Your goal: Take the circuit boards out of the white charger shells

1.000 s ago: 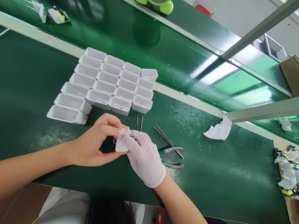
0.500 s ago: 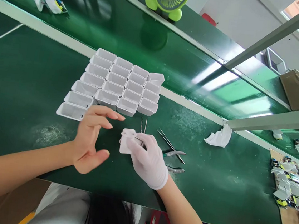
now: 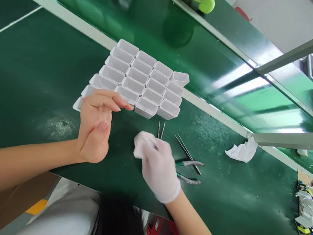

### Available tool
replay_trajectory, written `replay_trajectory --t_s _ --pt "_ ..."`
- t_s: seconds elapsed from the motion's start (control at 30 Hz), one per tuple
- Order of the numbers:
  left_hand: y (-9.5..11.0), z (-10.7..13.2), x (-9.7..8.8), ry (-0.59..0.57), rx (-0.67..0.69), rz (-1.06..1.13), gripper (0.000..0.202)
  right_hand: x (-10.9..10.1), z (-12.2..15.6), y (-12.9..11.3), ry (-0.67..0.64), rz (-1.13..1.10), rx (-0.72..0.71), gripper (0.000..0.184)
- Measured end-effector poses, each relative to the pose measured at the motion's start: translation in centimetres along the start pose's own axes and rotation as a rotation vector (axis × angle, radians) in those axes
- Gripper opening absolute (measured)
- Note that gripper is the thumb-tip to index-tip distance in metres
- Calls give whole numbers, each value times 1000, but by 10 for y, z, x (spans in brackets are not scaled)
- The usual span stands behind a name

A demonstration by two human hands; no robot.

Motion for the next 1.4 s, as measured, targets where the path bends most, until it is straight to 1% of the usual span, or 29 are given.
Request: replay_trajectory --t_s 0.1,0.23,0.3,0.4,0.47,0.5,0.53,0.57,0.63,0.67,0.73,0.8,0.87,0.97,1.03,1.17,1.27,1.4 --pt "5 0 1 -8 31 -14 23 -1 -1 0 60 81 14 32" --pt "11 1 4 -47 34 -30 21 -16 1 0 118 29 30 26" --pt "12 1 3 -48 24 -44 22 -20 0 1 124 22 45 23" --pt "9 2 2 -47 -13 -63 23 -7 -5 2 67 41 44 26" --pt "9 2 3 -66 -1 -55 23 1 -8 0 44 44 18 30" --pt "10 1 3 -74 22 -41 24 1 -8 -2 58 23 3 31" --pt "13 0 5 -92 47 -26 25 -4 -7 -2 97 -26 7 30" --pt "16 -1 7 -120 81 -12 29 -13 -5 1 157 -102 45 28" --pt "26 -2 18 -225 161 2 41 -30 2 18 250 -335 218 22" --pt "31 0 26 -305 204 6 49 -33 7 28 259 -483 327 20" --pt "38 8 42 -473 255 5 66 -26 14 41 192 -796 515 24" --pt "37 15 52 -565 243 -31 74 -12 18 43 96 -1060 619 34" --pt "31 17 54 -568 208 -88 71 1 21 44 33 -1215 694 39" --pt "26 18 51 -524 189 -131 66 16 26 46 -17 -1315 765 42" --pt "26 18 50 -513 202 -137 66 21 28 45 -29 -1357 793 41" --pt "32 15 49 -507 233 -156 63 24 27 37 -49 -1467 812 38" --pt "36 12 49 -509 244 -170 61 24 26 36 -50 -1470 808 37" --pt "35 11 50 -526 242 -164 59 19 24 36 -67 -1357 765 42"
Point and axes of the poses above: each hand's wrist, its own z-axis away from the middle knuckle, its own x-axis out of the palm, y = z × x, the point moved 10 cm from there along -z, towards the middle knuckle, and after that the axes turned 2 degrees about x, right-handed, at the moved point
